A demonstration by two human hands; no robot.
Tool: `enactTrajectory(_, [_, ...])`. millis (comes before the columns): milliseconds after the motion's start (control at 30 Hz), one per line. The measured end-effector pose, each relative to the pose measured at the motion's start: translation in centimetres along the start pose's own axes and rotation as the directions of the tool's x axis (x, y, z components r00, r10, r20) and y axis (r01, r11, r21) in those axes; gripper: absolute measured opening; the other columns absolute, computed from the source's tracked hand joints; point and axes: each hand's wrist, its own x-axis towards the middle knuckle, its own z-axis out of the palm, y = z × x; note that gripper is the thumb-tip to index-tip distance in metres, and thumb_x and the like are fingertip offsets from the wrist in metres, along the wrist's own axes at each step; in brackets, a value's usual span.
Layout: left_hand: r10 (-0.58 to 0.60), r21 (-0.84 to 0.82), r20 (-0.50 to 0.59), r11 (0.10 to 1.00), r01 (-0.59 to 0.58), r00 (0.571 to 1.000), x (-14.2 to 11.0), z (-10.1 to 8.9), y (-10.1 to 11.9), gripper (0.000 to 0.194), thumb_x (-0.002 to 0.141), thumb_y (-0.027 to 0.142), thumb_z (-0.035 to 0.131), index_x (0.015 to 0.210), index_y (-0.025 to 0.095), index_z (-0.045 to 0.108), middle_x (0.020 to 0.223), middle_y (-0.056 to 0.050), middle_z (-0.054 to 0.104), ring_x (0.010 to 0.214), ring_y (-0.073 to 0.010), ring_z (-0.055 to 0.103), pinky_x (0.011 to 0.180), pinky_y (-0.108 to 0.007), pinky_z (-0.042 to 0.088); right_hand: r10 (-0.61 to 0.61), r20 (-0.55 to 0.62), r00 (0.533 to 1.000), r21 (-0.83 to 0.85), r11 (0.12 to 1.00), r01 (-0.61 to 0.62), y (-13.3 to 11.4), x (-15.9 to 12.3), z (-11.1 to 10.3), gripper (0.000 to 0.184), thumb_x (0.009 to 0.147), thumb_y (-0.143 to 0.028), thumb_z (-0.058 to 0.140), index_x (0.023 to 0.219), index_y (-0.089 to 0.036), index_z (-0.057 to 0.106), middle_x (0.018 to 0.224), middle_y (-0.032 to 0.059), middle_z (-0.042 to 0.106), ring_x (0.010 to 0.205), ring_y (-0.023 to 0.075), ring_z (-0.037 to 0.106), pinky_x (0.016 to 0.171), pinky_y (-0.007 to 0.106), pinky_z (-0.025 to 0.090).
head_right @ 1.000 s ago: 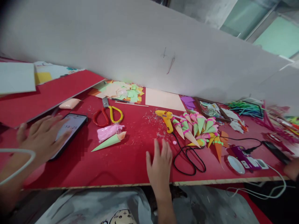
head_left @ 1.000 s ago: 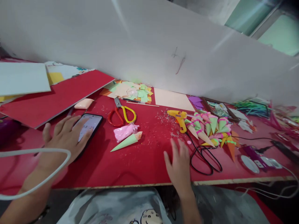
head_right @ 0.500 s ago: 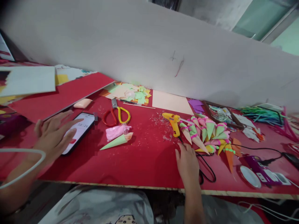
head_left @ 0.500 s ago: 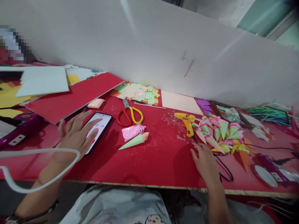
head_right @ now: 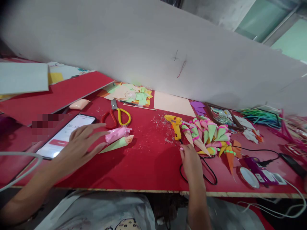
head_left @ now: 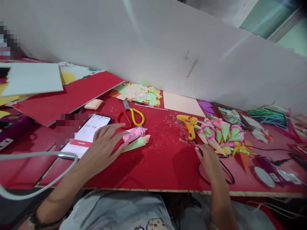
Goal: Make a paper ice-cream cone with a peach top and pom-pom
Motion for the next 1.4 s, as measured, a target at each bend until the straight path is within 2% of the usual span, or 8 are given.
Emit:
enactTrajectory(233, [0.071, -0.038, 0.057, 0.997, -0.069, 0.996, 1.2, 2.4, 2.0, 0.033, 0.078, 0.037, 0.047, 0.109, 0.027, 0.054, 0.114, -0.009, 0.052, 0.103, -0.0288, 0.045, 0.086, -0.043, 0.034, 0.148, -0.201, 0.968, 0.361, 0.93, -0.067, -4.1, 0.2, -2.1, 0.02, 0.079, -0.031, 0.047, 0.089, -0.017, 0.056, 0.083, 0.0069, 0.058, 0.078, 0.0186, 0.054, 0.075, 0.035, 0.044])
enactTrajectory(400, [0.064, 0.074, 0.102, 0.995, -0.071, 0.993, 1.6, 3.4, 3.2, 0.04, 0.078, 0.03, 0.049, 0.117, 0.02, 0.047, 0.111, -0.013, 0.055, 0.1, -0.0282, 0.049, 0.082, -0.04, 0.037, 0.132, 0.07, 0.989, 0.89, 0.439, -0.122, -9.8, 0.4, -1.6, 0.019, 0.073, -0.027, 0.057, 0.091, -0.02, 0.061, 0.094, 0.0047, 0.06, 0.087, 0.0158, 0.056, 0.077, 0.031, 0.047])
enactTrajectory(500, [0.036, 0.084, 0.122, 0.995, -0.046, 0.992, 1.5, 3.6, 3.2, 0.042, 0.08, 0.027, 0.046, 0.121, 0.02, 0.042, 0.109, -0.012, 0.056, 0.099, -0.0255, 0.051, 0.08, -0.035, 0.039, 0.18, 0.151, 0.972, 0.977, 0.121, -0.175, -12.0, 0.6, -0.8, 0.02, 0.067, -0.024, 0.065, 0.086, -0.019, 0.061, 0.076, 0.0004, 0.062, 0.068, 0.0116, 0.058, 0.067, 0.027, 0.049])
enactTrajectory(600, [0.017, 0.039, 0.131, 0.999, -0.022, 0.991, 1.4, 3.7, 2.9, 0.038, 0.081, 0.026, 0.044, 0.118, 0.021, 0.045, 0.106, -0.011, 0.058, 0.099, -0.0249, 0.052, 0.079, -0.034, 0.04, 0.143, 0.21, 0.967, 0.978, -0.027, -0.208, -13.2, 0.7, -0.4, 0.012, 0.075, -0.028, 0.057, 0.076, -0.017, 0.06, 0.055, -0.0038, 0.055, 0.045, 0.0068, 0.05, 0.05, 0.022, 0.046])
enactTrajectory(833, [-0.06, -0.255, 0.15, 0.962, 0.098, 0.987, 1.0, 3.4, 2.5, 0.038, 0.083, 0.031, 0.04, 0.119, 0.024, 0.045, 0.11, -0.009, 0.058, 0.099, -0.0257, 0.054, 0.082, -0.035, 0.04, 0.172, 0.163, 0.971, 0.986, -0.045, -0.158, -14.5, 1.0, -0.2, 0.014, 0.07, -0.022, 0.062, 0.083, -0.018, 0.059, 0.072, -0.0012, 0.062, 0.06, 0.0083, 0.058, 0.06, 0.022, 0.048])
enactTrajectory(967, [-0.094, -0.618, 0.171, 0.765, 0.181, 0.981, 0.5, 2.9, 2.9, 0.032, 0.082, 0.032, 0.044, 0.112, 0.025, 0.053, 0.109, -0.006, 0.059, 0.099, -0.0234, 0.054, 0.085, -0.031, 0.039, 0.237, 0.157, 0.959, 0.987, -0.06, -0.147, -14.8, 1.2, 0.0, 0.015, 0.077, -0.028, 0.054, 0.087, -0.018, 0.06, 0.076, 0.0018, 0.064, 0.071, 0.0129, 0.061, 0.067, 0.029, 0.049])
enactTrajectory(1100, [-0.162, -0.797, 0.125, 0.571, 0.197, 0.979, 0.0, 2.4, 3.6, 0.024, 0.081, 0.031, 0.046, 0.101, 0.026, 0.059, 0.1, -0.001, 0.063, 0.093, -0.0188, 0.055, 0.08, -0.022, 0.041, 0.295, 0.085, 0.952, 0.989, 0.088, -0.116, -15.4, 1.3, -0.5, 0.013, 0.074, -0.027, 0.059, 0.084, -0.019, 0.061, 0.075, 0.0007, 0.064, 0.068, 0.0112, 0.059, 0.065, 0.025, 0.049])
enactTrajectory(1400, [-0.125, -0.329, 0.19, 0.926, 0.183, 0.974, 0.0, 3.7, 3.7, 0.029, 0.087, 0.035, 0.031, 0.09, 0.018, 0.053, 0.088, -0.005, 0.059, 0.075, -0.0186, 0.056, 0.064, -0.028, 0.042, 0.289, 0.144, 0.946, 0.982, 0.076, -0.173, -17.5, 1.2, 0.7, 0.021, 0.078, -0.03, 0.053, 0.094, -0.02, 0.061, 0.093, 0.0042, 0.064, 0.084, 0.0147, 0.06, 0.077, 0.03, 0.047])
